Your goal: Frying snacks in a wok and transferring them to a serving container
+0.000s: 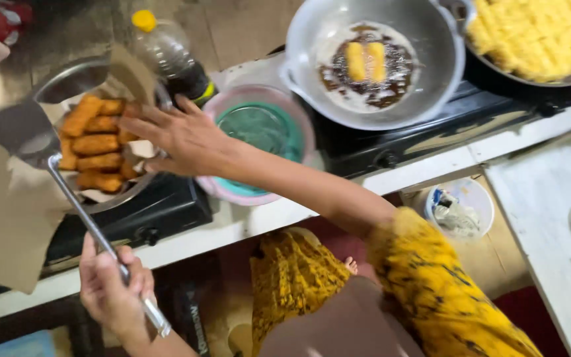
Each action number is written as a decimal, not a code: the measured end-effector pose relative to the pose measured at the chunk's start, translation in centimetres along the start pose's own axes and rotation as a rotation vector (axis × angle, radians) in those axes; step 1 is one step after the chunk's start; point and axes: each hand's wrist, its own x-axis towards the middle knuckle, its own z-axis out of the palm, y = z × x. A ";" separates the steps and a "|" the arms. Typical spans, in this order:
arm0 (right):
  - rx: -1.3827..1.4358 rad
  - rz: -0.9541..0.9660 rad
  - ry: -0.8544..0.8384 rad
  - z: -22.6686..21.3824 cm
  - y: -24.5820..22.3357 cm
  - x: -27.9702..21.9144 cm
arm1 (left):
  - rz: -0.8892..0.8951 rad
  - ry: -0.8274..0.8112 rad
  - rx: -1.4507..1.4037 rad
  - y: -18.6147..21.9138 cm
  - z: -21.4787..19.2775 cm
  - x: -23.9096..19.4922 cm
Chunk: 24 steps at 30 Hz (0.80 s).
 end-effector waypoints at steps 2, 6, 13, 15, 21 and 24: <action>0.311 -0.026 -0.032 -9.0 1.0 -6.6 | -0.022 -0.128 -0.035 -1.4 1.2 -1.6; 0.723 -0.025 -0.019 -17.4 4.9 -21.9 | -0.167 -0.275 0.304 -3.7 8.0 -5.6; 1.096 0.898 0.109 -19.0 8.3 -45.7 | 0.275 -0.592 0.898 -2.6 18.0 -6.6; 1.023 1.194 0.276 -18.9 8.5 -49.9 | 0.645 -0.647 1.120 -2.6 19.9 -5.5; 0.884 1.554 0.311 -12.7 9.2 -62.3 | 0.742 -0.621 1.595 -2.1 26.4 -2.8; 1.010 1.761 0.429 -10.4 8.9 -63.7 | 0.685 -0.665 1.642 -4.3 28.2 -1.1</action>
